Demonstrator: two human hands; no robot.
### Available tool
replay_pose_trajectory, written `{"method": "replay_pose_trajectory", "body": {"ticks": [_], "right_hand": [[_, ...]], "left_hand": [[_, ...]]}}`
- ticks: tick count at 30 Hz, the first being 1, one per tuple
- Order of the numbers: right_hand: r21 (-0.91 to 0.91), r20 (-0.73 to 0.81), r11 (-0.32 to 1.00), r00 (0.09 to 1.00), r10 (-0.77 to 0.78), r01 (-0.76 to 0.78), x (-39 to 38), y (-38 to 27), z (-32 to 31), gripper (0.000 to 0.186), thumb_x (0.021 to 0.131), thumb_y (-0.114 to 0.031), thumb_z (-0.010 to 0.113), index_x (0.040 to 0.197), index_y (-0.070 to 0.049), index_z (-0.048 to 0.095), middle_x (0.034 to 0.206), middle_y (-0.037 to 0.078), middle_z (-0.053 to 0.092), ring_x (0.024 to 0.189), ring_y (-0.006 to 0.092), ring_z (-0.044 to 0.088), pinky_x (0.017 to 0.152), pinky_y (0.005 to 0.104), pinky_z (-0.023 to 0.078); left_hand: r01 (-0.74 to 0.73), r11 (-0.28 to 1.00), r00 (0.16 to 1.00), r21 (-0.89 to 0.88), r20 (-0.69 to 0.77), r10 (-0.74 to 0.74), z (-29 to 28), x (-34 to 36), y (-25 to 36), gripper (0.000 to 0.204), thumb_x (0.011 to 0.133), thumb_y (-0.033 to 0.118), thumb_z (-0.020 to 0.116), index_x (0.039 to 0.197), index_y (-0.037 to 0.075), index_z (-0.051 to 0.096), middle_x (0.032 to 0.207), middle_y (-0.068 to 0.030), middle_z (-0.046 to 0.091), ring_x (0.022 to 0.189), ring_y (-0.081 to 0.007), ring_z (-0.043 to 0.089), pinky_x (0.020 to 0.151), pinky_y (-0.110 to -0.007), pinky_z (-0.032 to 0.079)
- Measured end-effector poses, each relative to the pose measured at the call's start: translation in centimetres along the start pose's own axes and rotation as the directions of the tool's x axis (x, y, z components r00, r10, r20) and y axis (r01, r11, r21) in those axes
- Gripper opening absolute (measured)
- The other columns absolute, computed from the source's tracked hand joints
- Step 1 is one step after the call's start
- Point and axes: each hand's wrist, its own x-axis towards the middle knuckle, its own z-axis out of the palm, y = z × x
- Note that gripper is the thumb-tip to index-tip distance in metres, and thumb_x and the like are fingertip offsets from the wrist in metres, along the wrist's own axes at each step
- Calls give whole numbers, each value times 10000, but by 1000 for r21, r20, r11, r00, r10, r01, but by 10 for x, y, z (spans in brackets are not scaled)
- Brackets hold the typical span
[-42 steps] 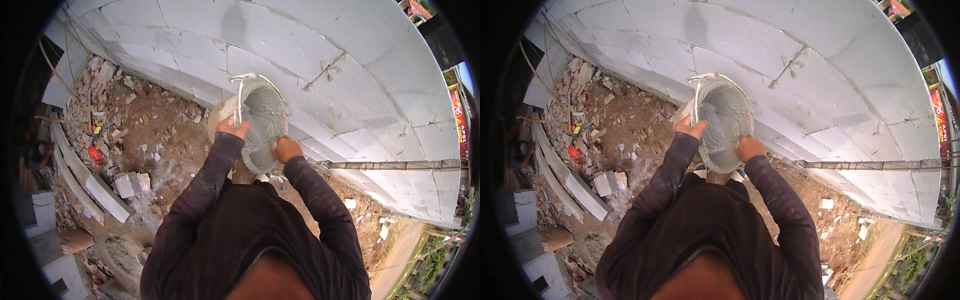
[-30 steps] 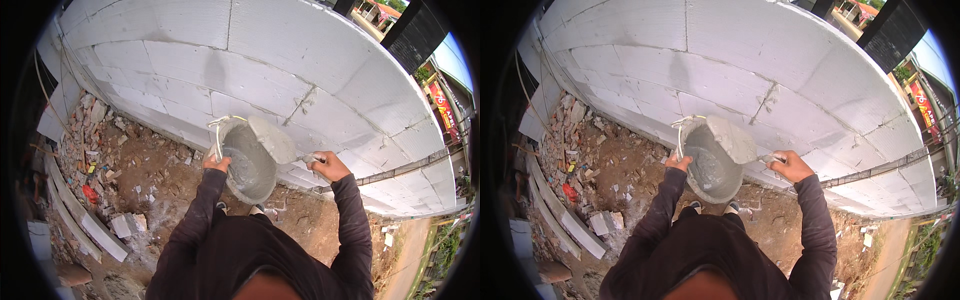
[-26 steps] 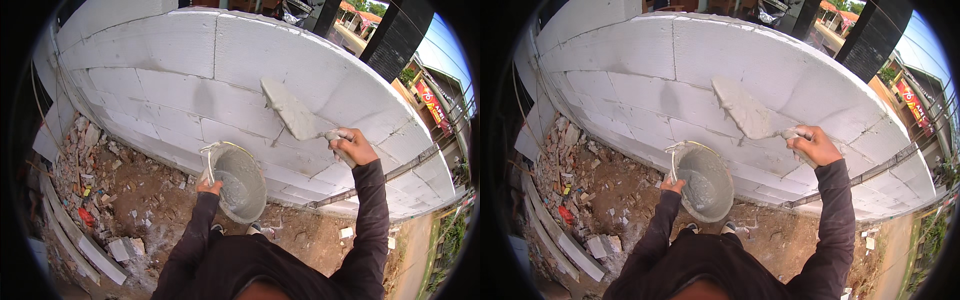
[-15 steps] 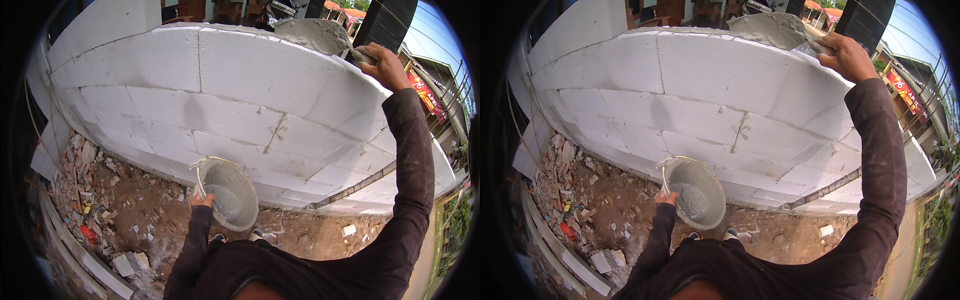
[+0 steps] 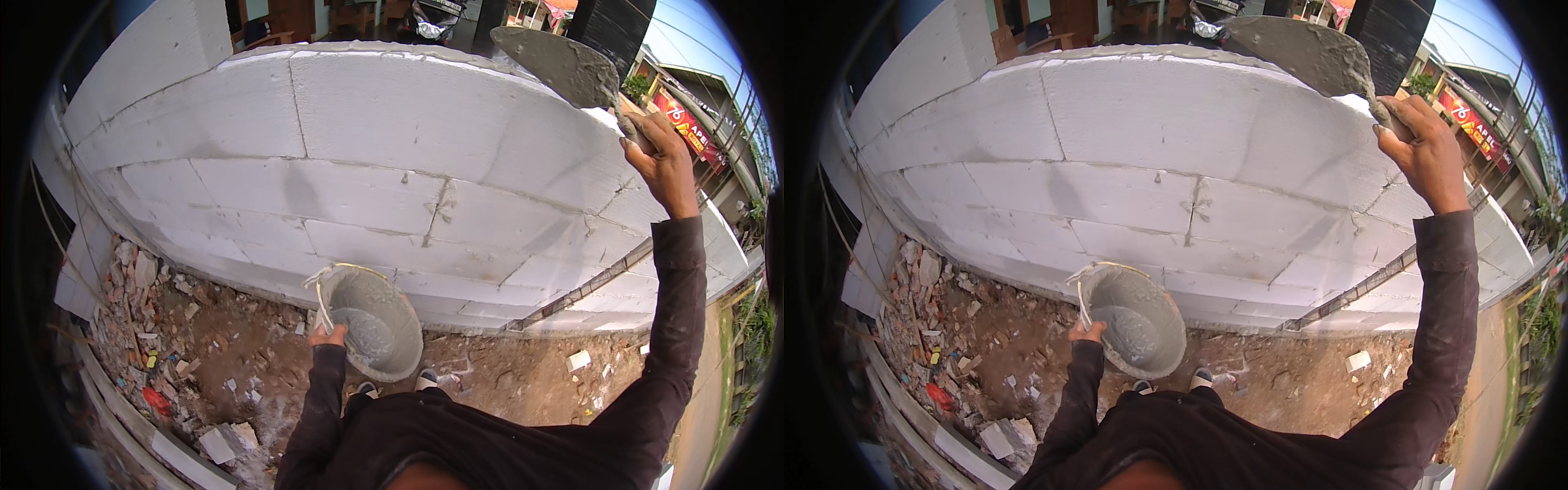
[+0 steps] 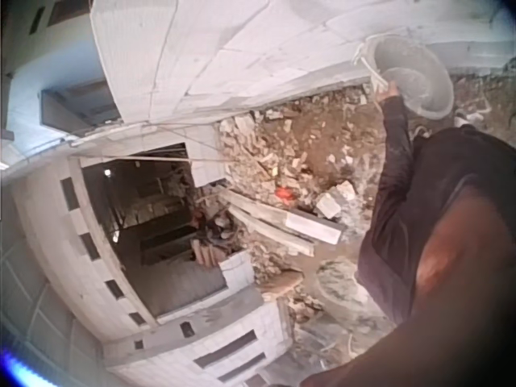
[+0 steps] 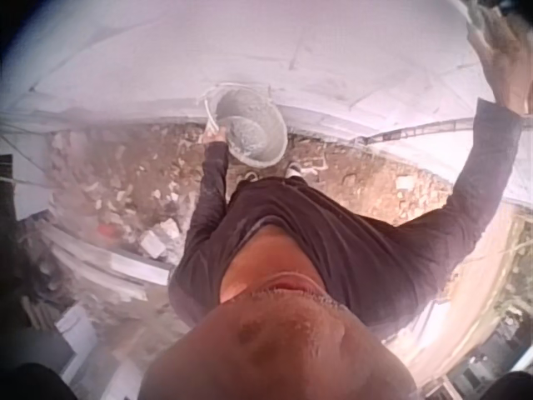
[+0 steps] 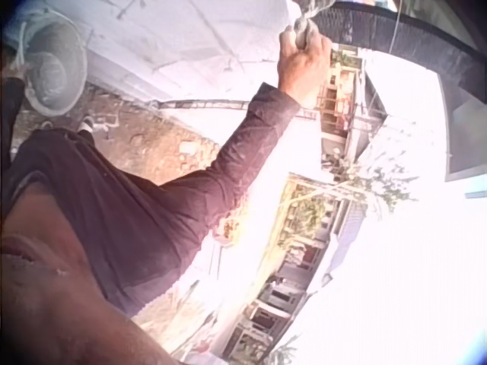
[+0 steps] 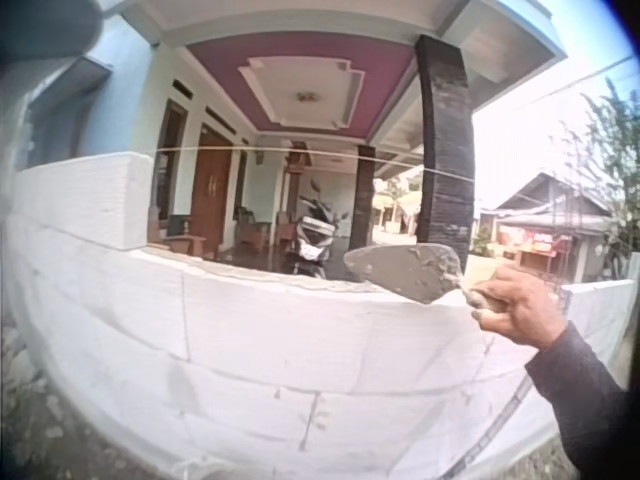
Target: The person applies cement to a low wall using a trowel, then measures and cuts white tiles with a tape measure, hand saw, and hammer. They place the cut tiles onto the wall and continue applying cement to secure them.
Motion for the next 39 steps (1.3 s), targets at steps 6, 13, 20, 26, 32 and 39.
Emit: {"method": "replay_pose_trajectory", "body": {"ticks": [6,13,20,26,32,39], "right_hand": [[130,563,991,824,-67,-8,-102,-117,106,283,712,-214,603,950,-68,649,777,113,588,657,318,590,606,381,479],[122,871,973,491,-10,-196,-259,-214,274,258,738,-252,601,890,-45,630,931,174,619,829,310,623,698,394,509],[312,949,507,289,-126,-804,-248,-158,246,402,722,-300,652,956,27,637,788,119,649,677,196,608,681,313,476],[372,918,445,393,-49,-815,-141,-98,147,398,726,-292,650,953,34,639,764,99,639,611,159,574,633,290,469],[539,635,551,737,231,-637,-10,-22,43,233,736,-227,641,822,-11,636,654,12,564,550,89,512,502,229,407],[14,144,998,988,54,-57,40,36,-6,332,702,-202,646,996,-48,636,803,89,581,733,258,572,674,337,448]], "left_hand": [[14,994,998,108,54,-20,1,-12,21,257,706,176,619,837,-45,609,698,-45,600,631,-135,527,611,-312,445],[-24,995,988,96,157,9,17,-25,55,218,697,158,635,818,-24,637,706,2,589,624,-95,500,596,-266,420],[54,997,994,55,89,-59,6,-11,41,227,702,160,627,829,-28,615,663,-12,562,601,-108,484,575,-292,417],[24,1000,995,11,93,-25,13,-13,44,195,689,151,634,754,-24,577,661,-16,557,593,-114,468,567,-308,411],[20,999,999,32,34,-21,1,-15,35,292,669,120,623,897,-62,604,780,-68,616,690,-166,549,656,-314,447],[69,987,993,146,-110,-54,-18,0,-20,302,652,126,612,880,-71,599,767,-82,618,690,-194,559,667,-331,452]]}}
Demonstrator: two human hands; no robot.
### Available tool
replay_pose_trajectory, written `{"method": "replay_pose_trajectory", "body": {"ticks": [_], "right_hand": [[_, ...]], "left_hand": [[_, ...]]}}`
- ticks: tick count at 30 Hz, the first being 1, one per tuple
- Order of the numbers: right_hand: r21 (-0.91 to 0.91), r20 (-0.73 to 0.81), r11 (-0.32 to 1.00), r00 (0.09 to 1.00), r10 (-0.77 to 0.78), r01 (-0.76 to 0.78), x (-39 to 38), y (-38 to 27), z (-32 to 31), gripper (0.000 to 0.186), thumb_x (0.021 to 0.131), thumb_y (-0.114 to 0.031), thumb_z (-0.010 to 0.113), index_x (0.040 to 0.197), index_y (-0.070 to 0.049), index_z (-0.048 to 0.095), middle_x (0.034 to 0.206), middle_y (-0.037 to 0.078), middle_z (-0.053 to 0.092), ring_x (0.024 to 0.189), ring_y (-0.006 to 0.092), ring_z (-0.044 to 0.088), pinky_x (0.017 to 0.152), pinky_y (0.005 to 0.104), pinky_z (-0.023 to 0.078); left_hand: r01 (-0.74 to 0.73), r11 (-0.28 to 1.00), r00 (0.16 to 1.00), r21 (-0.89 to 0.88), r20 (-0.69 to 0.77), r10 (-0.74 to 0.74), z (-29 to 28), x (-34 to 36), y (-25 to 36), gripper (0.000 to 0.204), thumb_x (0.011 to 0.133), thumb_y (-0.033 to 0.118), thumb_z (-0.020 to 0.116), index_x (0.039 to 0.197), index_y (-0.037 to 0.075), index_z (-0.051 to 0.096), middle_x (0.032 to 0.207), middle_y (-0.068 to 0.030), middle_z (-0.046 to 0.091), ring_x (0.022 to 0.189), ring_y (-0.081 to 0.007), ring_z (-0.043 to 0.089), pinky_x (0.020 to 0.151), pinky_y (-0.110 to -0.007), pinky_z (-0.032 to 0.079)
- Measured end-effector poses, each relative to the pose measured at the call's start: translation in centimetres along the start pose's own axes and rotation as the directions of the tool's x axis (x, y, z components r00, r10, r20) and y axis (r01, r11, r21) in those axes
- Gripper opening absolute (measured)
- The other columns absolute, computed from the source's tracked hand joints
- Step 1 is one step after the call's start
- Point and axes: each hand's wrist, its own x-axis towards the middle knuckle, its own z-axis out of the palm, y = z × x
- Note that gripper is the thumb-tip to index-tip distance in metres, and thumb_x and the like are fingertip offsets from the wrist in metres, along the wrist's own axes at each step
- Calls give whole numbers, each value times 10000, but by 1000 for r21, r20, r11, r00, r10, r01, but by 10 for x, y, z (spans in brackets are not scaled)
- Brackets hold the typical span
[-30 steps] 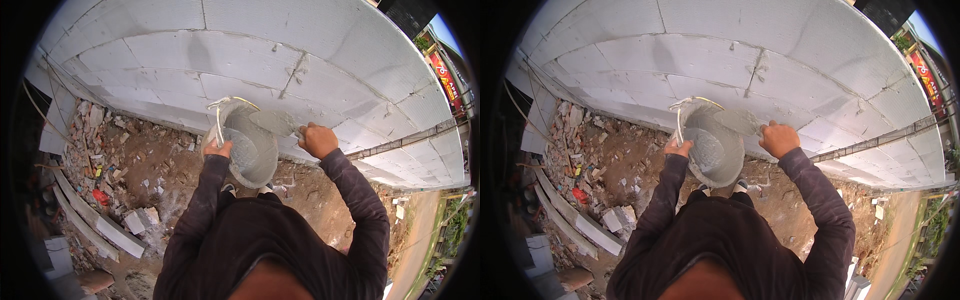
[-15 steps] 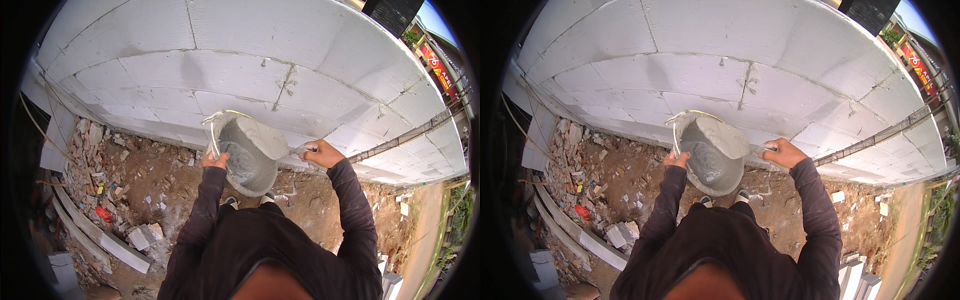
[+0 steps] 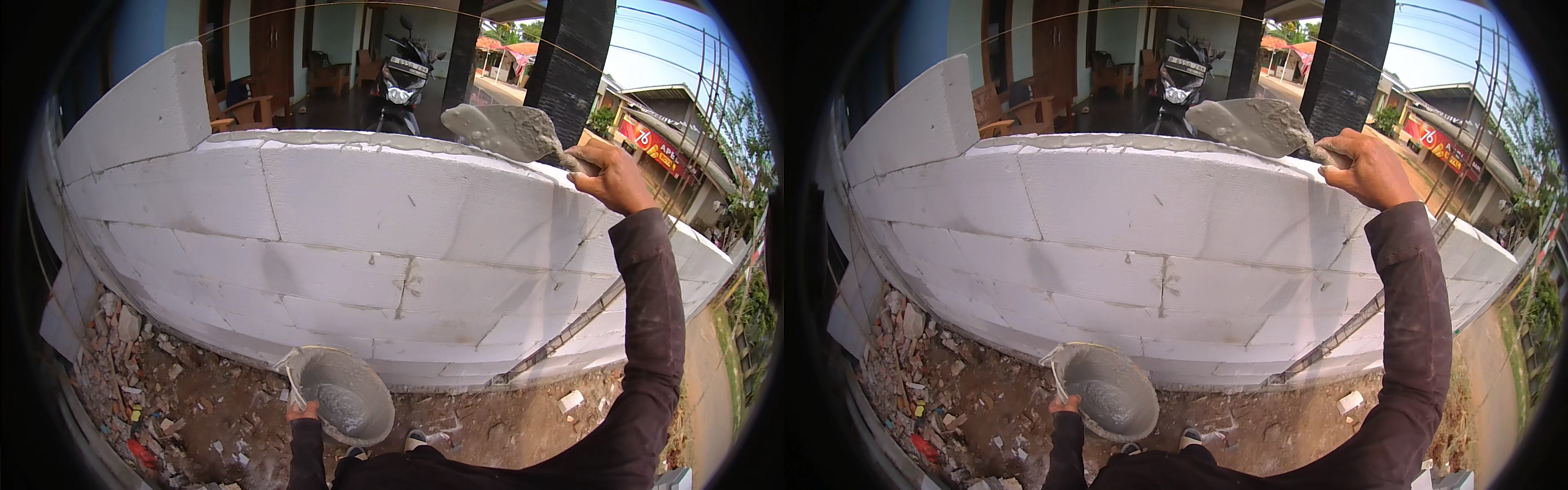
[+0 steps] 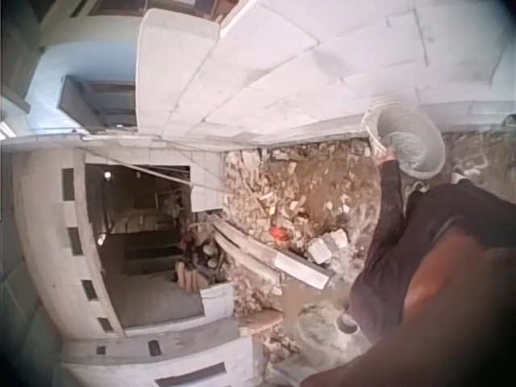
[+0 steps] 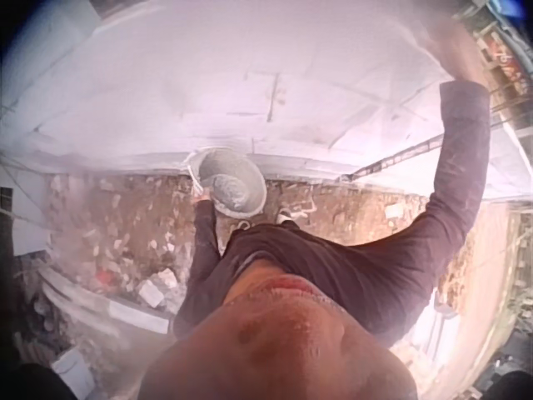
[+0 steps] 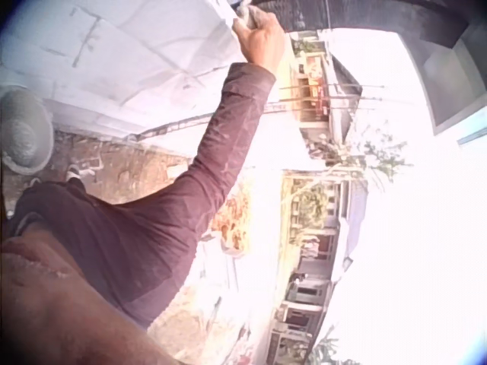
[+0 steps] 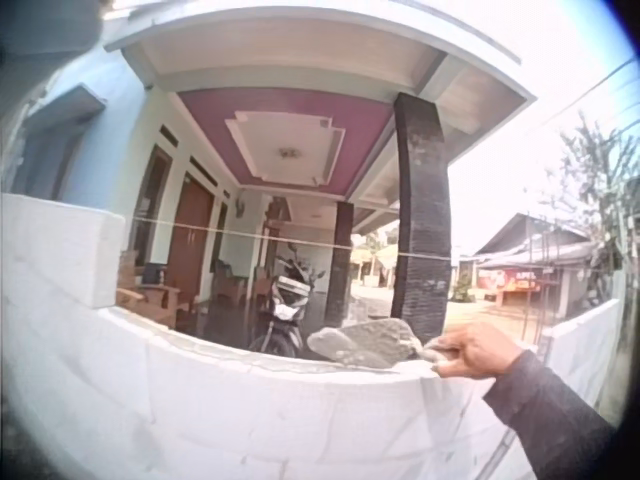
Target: The person applies cement to a low wall using a trowel, then measures and cuts white tiles with a tape measure, hand saw, and hammer. They place the cut tiles onto the wall and continue applying cement to secure them.
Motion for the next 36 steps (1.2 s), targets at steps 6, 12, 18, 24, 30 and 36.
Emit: {"method": "replay_pose_trajectory", "body": {"ticks": [6,12,18,24,30,36], "right_hand": [[-143,4,990,1000,3,-3,-15,11,-6,319,681,-164,641,991,-88,644,798,90,566,744,287,572,663,368,449],[-384,-18,921,998,62,-64,-30,-21,-2,313,683,-160,661,989,-101,627,806,77,551,807,260,548,679,374,453],[-478,13,878,1000,3,3,-9,-114,16,300,696,-133,618,979,-41,580,778,98,506,777,260,523,672,372,446],[-421,17,905,998,-55,57,50,-193,50,180,711,-122,618,824,-32,512,777,107,495,735,261,547,629,368,461],[-356,-13,934,999,-49,41,84,-274,80,179,737,-71,595,900,-55,522,784,104,491,693,249,564,581,367,462],[-472,-89,881,996,-13,-31,58,-262,97,356,725,-69,568,1080,-94,554,748,72,498,714,236,533,621,345,449]], "left_hand": [[75,996,959,-45,-269,-85,-35,20,-57,377,643,127,616,928,-113,564,815,-127,599,714,-239,547,687,-344,448],[293,955,840,-50,-463,-282,-71,53,-101,626,592,122,645,1128,-149,468,1094,-265,544,905,-344,573,772,-399,463],[453,882,737,-130,-503,-452,-115,102,-132,655,579,30,639,1190,-112,451,1181,-266,519,1016,-358,563,780,-427,477],[562,822,651,-96,-561,-511,-142,140,-150,729,588,128,682,1237,-74,417,1237,-227,489,1065,-318,533,861,-426,441],[568,818,653,-90,-555,-515,-175,173,-148,704,589,145,693,1209,-73,442,1236,-216,495,1062,-323,535,856,-425,446],[689,721,585,79,-648,-488,-230,248,-205,653,594,132,693,1172,-73,468,1123,-232,557,939,-327,587,756,-417,484]]}}
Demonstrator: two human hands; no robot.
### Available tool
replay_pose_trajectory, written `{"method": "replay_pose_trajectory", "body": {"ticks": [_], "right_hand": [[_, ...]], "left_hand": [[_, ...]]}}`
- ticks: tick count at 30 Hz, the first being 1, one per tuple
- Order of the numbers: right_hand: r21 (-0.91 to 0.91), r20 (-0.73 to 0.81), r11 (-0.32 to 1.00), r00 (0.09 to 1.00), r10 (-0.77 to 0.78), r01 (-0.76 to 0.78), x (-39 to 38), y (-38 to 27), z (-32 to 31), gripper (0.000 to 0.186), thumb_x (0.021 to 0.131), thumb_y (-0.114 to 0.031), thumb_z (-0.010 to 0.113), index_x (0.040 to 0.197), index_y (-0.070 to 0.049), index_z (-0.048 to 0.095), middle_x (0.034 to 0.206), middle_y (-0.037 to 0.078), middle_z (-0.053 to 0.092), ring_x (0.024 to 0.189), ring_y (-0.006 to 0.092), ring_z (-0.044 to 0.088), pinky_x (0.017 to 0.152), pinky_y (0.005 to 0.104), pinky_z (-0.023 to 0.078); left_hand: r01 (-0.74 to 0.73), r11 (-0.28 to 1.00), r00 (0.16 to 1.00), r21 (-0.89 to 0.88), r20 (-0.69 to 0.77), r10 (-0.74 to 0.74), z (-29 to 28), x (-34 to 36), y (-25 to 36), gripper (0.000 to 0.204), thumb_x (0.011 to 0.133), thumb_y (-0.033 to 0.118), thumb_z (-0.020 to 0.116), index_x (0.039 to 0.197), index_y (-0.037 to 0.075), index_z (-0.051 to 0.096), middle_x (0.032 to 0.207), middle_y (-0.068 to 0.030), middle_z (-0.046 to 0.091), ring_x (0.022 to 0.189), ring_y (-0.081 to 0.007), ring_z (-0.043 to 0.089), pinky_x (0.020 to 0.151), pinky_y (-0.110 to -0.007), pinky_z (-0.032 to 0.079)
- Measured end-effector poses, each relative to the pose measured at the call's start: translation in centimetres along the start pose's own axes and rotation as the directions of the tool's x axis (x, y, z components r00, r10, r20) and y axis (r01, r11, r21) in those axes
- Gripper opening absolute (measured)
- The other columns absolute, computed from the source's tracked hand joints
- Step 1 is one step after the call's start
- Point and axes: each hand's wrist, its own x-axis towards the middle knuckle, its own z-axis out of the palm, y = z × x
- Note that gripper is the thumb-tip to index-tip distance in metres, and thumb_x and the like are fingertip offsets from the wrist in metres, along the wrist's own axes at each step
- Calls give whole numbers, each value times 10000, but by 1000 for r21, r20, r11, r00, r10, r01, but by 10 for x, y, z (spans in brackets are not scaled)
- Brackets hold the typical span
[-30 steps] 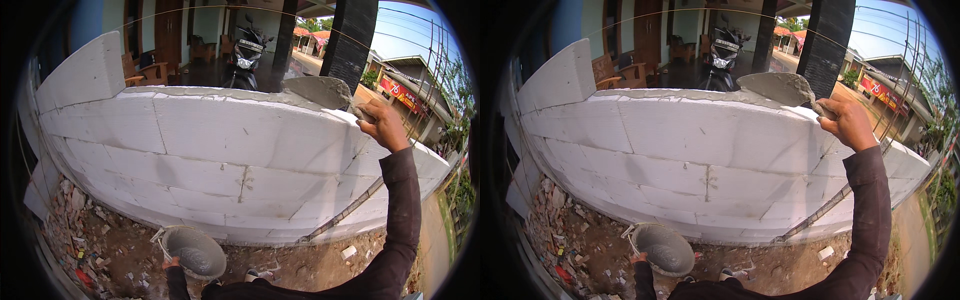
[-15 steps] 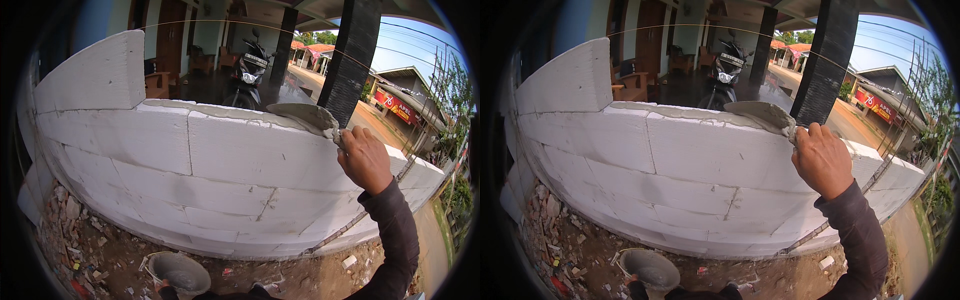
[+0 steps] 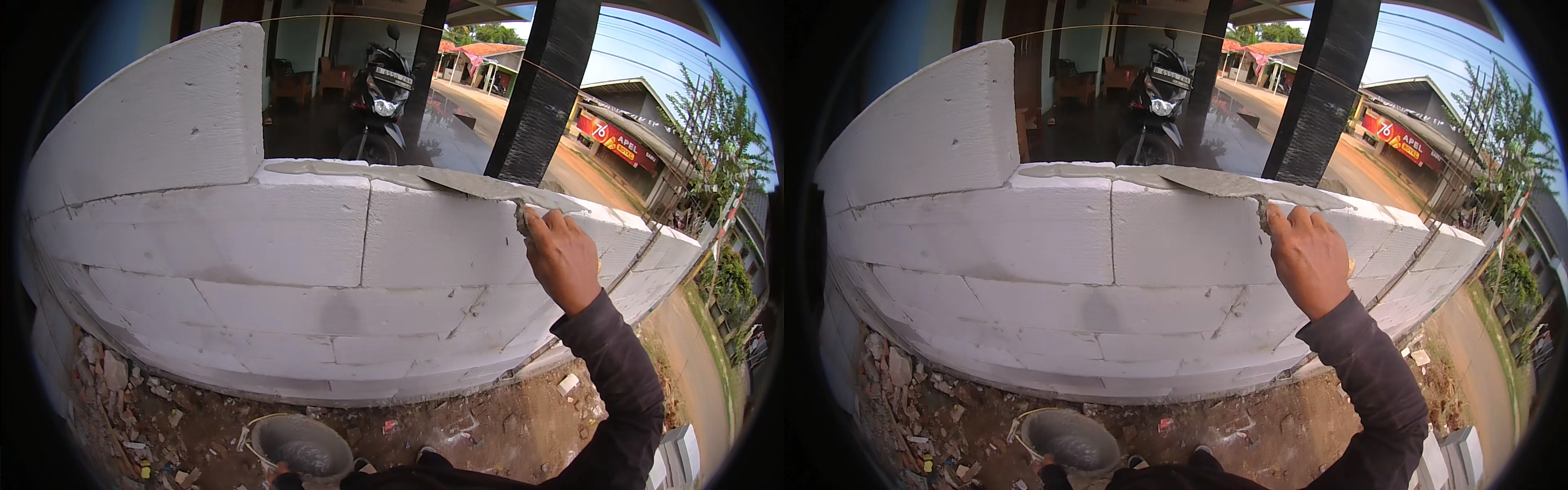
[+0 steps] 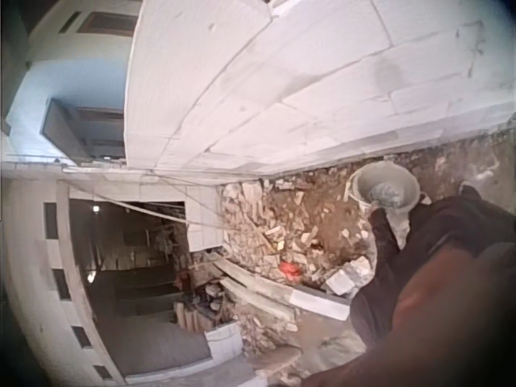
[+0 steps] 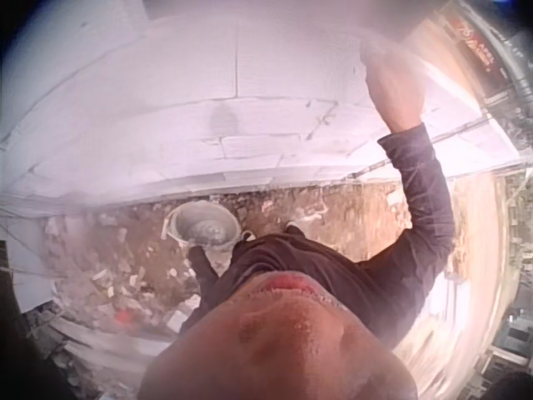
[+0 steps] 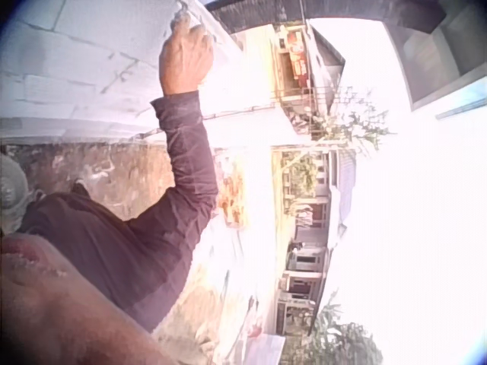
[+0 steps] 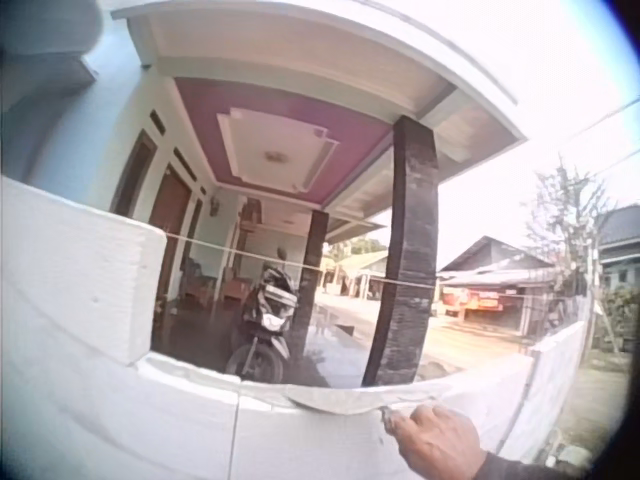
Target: The person applies cement to a low wall using a trowel, then measures and cuts white tiles with a tape measure, hand saw, and hammer. They place the cut tiles onto the wall and continue applying cement to secure them.
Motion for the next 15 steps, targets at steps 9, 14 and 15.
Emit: {"method": "replay_pose_trajectory", "body": {"ticks": [9,14,15], "right_hand": [[-296,111,922,950,292,-249,-80,106,12,372,726,-72,571,1094,-116,535,796,84,518,753,262,544,644,372,448],[-260,109,821,829,549,-509,-114,116,24,416,723,-109,578,1128,-50,508,814,144,506,778,316,540,670,396,459],[-245,87,821,832,548,-516,-121,110,30,438,720,-100,570,1145,-27,493,823,154,501,790,322,535,666,400,460]], "left_hand": [[-179,974,973,-139,119,196,19,1,23,554,601,101,679,1098,-83,518,1006,-221,596,850,-305,598,703,-410,482],[-180,979,969,-95,156,193,23,-11,44,540,603,95,674,1091,-80,522,994,-213,598,833,-300,595,698,-405,479],[-182,980,965,-86,174,195,26,-17,43,537,604,94,672,1089,-80,523,991,-212,599,830,-299,595,697,-404,478]]}}
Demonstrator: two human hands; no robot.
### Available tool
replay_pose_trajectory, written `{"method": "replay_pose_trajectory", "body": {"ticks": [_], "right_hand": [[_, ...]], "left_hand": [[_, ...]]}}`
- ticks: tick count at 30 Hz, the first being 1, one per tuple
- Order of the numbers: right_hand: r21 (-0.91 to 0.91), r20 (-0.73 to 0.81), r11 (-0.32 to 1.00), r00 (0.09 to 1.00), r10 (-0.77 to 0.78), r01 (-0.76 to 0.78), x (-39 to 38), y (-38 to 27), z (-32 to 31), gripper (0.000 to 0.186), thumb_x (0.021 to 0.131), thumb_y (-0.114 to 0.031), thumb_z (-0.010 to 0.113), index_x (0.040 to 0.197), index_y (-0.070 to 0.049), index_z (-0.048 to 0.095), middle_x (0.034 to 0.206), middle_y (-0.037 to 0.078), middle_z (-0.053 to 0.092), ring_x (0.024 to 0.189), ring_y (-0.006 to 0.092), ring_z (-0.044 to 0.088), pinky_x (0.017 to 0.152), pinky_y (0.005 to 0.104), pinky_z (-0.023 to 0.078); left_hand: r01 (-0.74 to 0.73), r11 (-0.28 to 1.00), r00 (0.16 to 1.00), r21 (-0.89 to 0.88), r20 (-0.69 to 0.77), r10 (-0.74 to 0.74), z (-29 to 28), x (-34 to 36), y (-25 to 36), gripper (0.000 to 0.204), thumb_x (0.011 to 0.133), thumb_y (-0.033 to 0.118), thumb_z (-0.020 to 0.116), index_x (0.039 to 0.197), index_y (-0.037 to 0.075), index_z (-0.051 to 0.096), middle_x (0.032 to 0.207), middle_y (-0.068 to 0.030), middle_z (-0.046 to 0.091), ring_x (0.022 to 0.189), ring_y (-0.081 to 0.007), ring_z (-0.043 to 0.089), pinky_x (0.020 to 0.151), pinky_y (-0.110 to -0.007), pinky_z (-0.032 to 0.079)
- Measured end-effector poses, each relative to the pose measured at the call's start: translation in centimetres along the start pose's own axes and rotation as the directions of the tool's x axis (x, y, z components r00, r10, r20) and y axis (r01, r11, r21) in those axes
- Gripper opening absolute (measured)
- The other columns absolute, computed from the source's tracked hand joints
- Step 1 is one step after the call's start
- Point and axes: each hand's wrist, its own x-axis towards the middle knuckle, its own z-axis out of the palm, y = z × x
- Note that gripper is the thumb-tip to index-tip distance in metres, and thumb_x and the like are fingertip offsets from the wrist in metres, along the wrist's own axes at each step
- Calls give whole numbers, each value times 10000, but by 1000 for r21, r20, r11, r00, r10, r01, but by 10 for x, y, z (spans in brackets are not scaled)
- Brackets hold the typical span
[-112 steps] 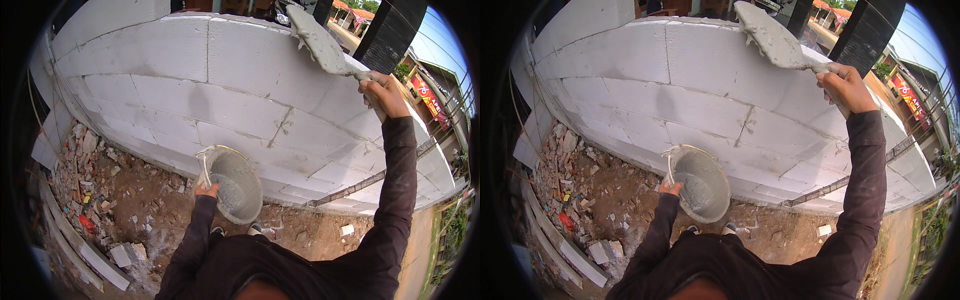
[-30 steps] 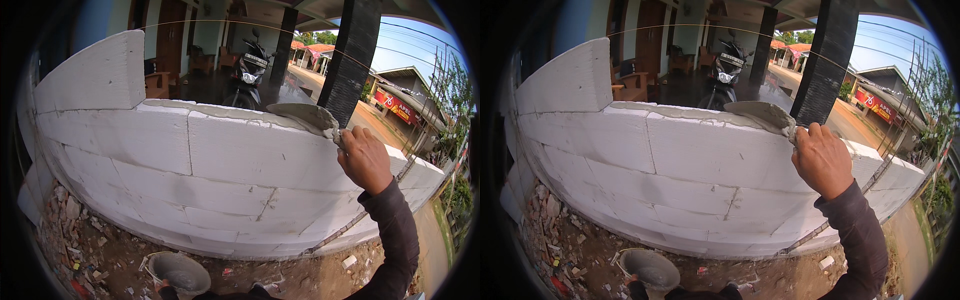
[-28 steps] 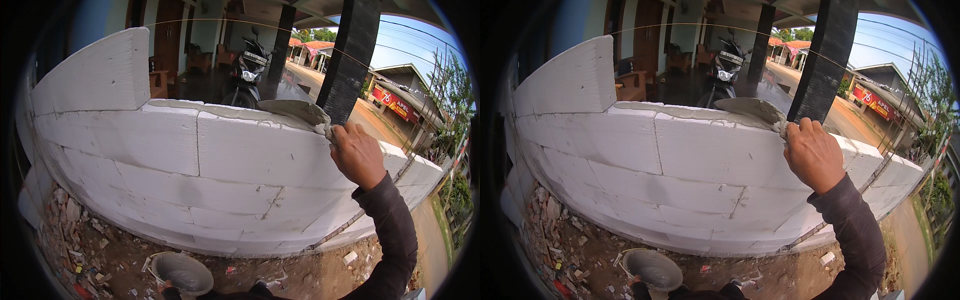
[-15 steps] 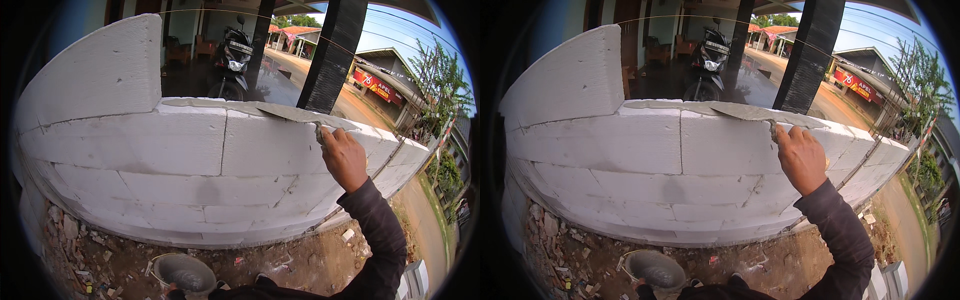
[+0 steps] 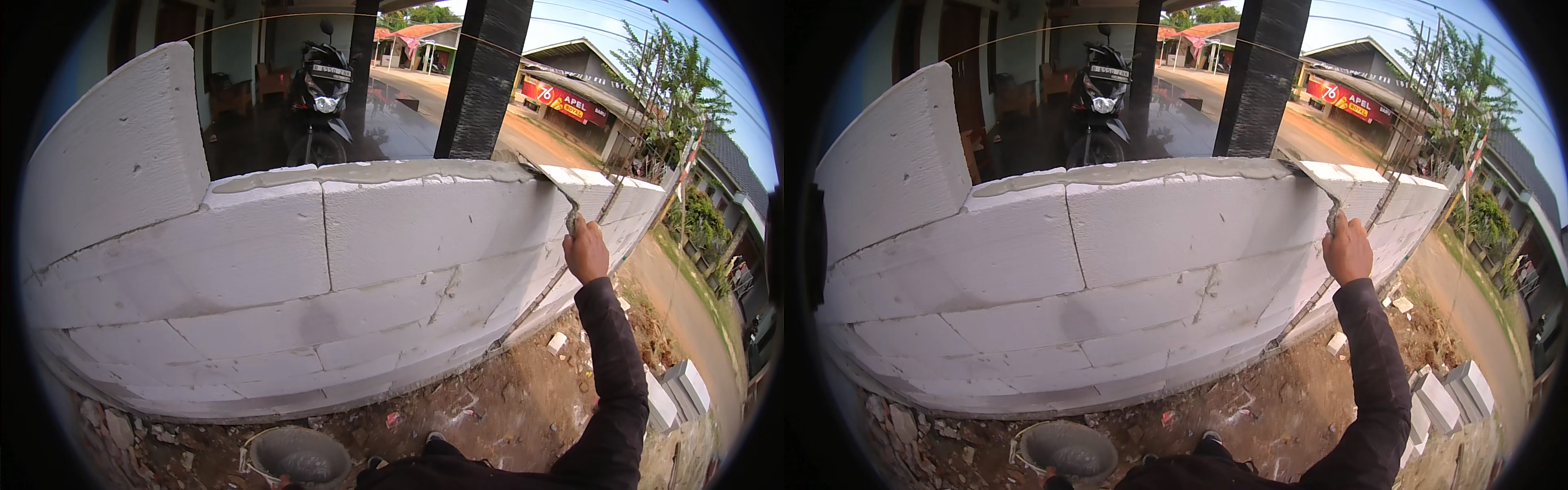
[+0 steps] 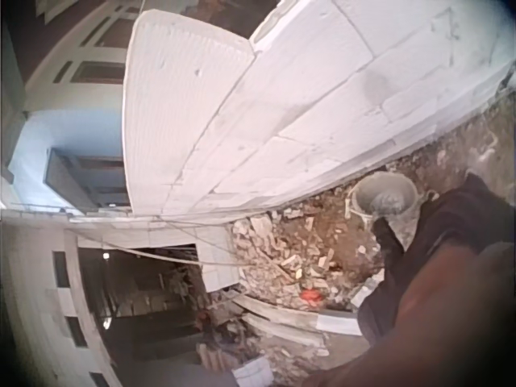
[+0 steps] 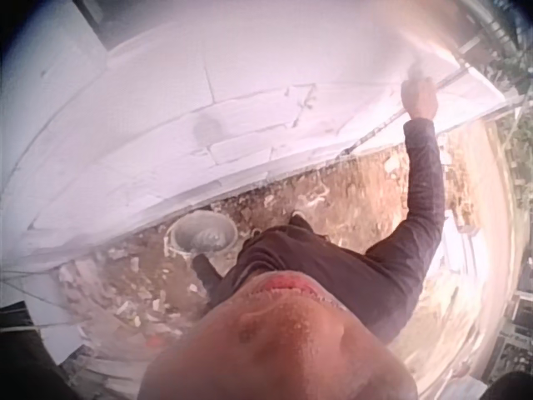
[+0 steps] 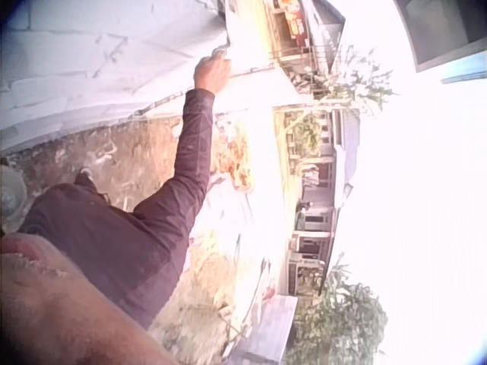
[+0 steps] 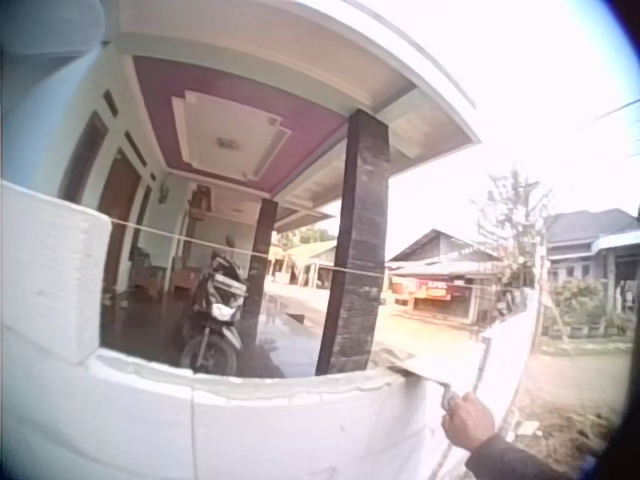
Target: The person applies cement to a low wall using a trowel, then measures and cuts white tiles with a tape measure, hand saw, and hammer. They place the cut tiles onto the wall and continue applying cement to secure them.
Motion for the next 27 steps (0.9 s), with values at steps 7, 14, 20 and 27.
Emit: {"method": "replay_pose_trajectory", "body": {"ticks": [7,14,20,27], "right_hand": [[453,19,885,991,-131,108,-41,-143,-23,551,733,-49,589,1234,38,379,919,164,446,712,326,553,555,392,474],[563,-42,722,887,-461,402,-52,-252,-78,533,739,-9,529,1252,51,399,876,118,450,670,232,524,468,316,460],[668,-60,592,826,-561,451,-45,-261,-113,506,769,-77,563,1233,47,401,876,141,451,676,275,550,478,349,466],[591,-77,612,792,-606,526,6,-263,-118,457,764,-88,582,1169,58,429,841,156,452,615,315,554,519,380,476]], "left_hand": [[2,1000,1000,9,-15,-2,-12,8,4,517,607,86,665,1079,-76,530,974,-200,602,806,-292,591,689,-398,473],[-12,984,976,-178,213,50,-28,-53,12,461,580,147,662,974,-73,569,961,-175,608,803,-285,577,709,-373,464],[27,985,999,-172,-36,-33,-17,-40,-14,567,584,151,691,1074,-75,517,983,-177,594,851,-277,569,744,-389,462],[105,979,993,-174,71,-94,-27,-6,-56,600,613,111,691,1137,-66,459,1045,-187,554,895,-284,555,752,-395,467]]}}
